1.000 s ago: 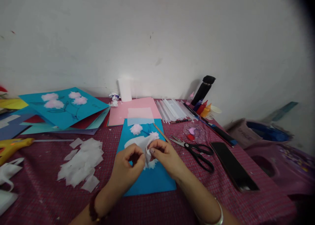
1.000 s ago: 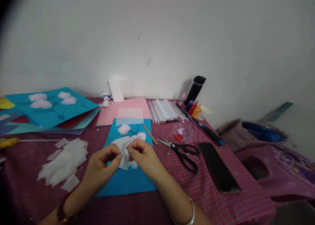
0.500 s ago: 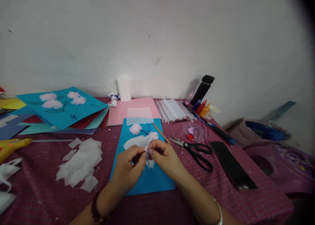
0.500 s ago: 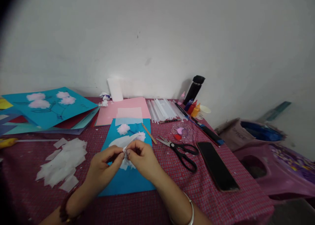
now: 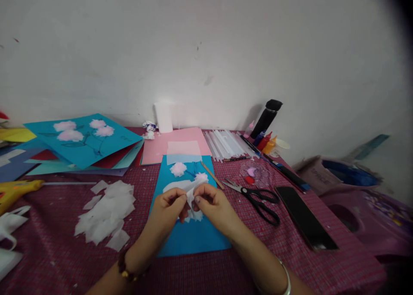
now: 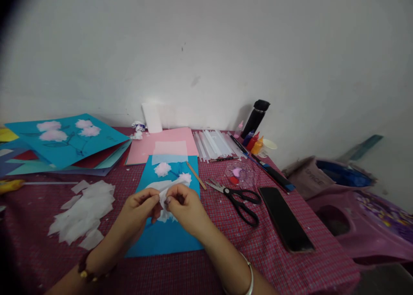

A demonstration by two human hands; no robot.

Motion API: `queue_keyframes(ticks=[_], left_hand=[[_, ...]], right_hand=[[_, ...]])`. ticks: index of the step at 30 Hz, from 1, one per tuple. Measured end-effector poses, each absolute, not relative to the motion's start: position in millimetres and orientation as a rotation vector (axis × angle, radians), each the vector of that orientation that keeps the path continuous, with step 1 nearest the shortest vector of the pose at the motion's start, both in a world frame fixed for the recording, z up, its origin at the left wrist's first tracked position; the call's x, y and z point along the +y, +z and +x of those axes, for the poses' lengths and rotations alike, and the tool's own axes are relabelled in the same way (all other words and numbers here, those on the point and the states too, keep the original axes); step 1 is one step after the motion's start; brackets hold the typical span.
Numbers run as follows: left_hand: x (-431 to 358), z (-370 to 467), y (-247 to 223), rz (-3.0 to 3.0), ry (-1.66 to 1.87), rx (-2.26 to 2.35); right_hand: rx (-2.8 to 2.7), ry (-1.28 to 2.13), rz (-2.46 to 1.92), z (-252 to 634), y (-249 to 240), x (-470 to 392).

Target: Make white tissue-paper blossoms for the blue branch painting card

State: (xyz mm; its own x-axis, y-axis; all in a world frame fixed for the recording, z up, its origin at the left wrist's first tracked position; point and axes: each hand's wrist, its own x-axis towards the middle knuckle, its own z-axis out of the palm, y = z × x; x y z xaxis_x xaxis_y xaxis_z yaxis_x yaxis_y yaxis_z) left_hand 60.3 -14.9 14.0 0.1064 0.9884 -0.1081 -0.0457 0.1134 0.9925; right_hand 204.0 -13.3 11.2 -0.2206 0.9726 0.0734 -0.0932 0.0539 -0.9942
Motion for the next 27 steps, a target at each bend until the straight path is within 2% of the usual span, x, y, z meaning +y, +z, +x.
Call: queue_keyframes(ticks=[4,18,27], left_hand=[[-14.9,64.4,11.8,0.948,1.054,0.988],[-11.8,59.9,2.1,1.07,1.004,0.998],[-6.7,54.7,2.8,1.173,1.284,1.096]], right_hand=[[-1.331,1.337,-1.02,204.1,9.6,-12.9],[-1.236,1.352,-1.018,204.6,6.7,-8.8],[-0.945,1.551,-1.074,205.8,5.2,-6.9]])
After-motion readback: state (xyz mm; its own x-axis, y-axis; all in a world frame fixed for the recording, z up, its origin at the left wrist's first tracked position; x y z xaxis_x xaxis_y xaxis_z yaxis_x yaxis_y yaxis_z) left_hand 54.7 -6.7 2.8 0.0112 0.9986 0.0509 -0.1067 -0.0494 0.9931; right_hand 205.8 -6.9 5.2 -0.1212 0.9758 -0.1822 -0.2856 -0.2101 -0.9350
